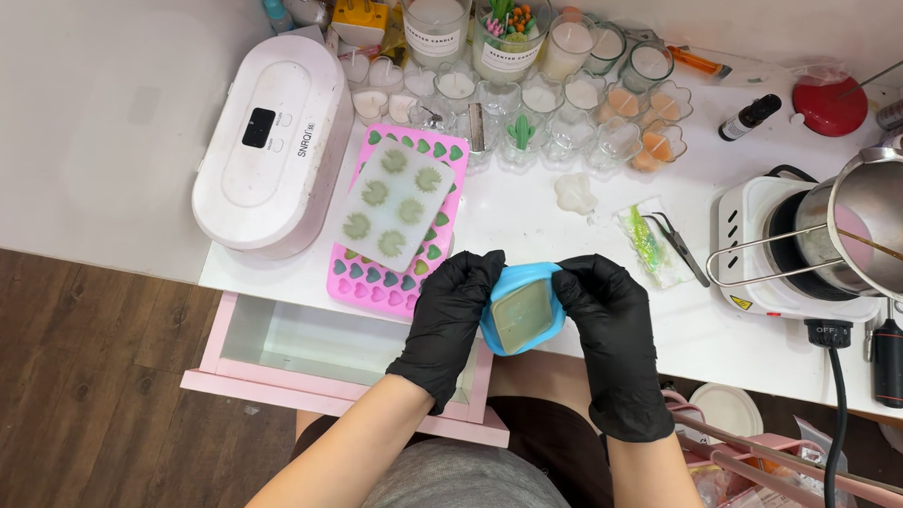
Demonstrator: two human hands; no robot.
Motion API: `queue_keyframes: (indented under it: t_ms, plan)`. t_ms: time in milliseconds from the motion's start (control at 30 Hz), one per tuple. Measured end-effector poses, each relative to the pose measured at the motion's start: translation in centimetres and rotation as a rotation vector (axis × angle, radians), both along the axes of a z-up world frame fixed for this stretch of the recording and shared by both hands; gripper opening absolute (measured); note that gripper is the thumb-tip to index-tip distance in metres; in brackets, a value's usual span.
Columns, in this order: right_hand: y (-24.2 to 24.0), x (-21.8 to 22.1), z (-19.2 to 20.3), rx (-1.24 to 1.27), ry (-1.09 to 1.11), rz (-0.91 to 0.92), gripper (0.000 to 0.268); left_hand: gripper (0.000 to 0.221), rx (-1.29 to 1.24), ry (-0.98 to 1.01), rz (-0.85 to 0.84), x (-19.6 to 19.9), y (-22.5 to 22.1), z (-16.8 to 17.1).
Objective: Unmolding finished wax melts from various silicone molds.
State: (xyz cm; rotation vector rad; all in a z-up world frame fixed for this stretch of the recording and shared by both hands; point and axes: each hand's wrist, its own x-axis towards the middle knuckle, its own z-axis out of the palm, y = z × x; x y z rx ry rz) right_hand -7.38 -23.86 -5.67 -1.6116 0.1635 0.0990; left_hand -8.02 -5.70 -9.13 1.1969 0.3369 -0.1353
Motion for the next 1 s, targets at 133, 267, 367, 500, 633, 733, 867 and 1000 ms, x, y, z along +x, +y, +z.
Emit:
queue_keyframes:
  t_ms: [133, 267, 367, 500, 633, 733, 867, 1000]
  plan:
    - [-0.5, 0.3, -1.3, 0.082, 0.037, 0.011, 0.015, 0.020, -0.007, 0.017, -0.018, 0.0, 0.2, 0.5]
    - [-0.6, 0.8, -1.4, 0.076, 0.046, 0.036, 0.014, 0.018, -0.119, 0.074, -0.023, -0.1, 0.4, 0.9]
    - [-1.0, 1.8, -1.5, 0.071, 0.044, 0.075, 0.014, 0.018, -0.125, 0.138, -0.083, 0.4, 0.9, 3.0]
    - [-1.3, 2.6, -1.0, 0.050, 0.040, 0.144, 0.018, 0.023, -0.163, 0.259, -0.300, 1.4, 1.4, 5.5]
    - [-1.2, 2.8, 0.1, -0.037, -0.008, 0.169, 0.021, 0.029, -0.039, 0.186, -0.318, 1.6, 1.1, 4.1]
    - [-0.7, 2.2, 1.7, -0.108, -0.085, 0.145, 0.024, 0.018, -0.104, 0.102, -0.213, 1.7, 0.3, 2.1]
    - [-0.8, 0.6, 2.3, -0.297, -0.122, 0.065, 0.026, 0.015, -0.072, 0.036, -0.110, 1.6, -0.7, 1.2]
    - [-2.0, -0.1, 0.3, -0.228, -0.086, -0.042, 0.024, 0.012, 0.021, -0.082, -0.075, 1.2, -2.1, -0.2]
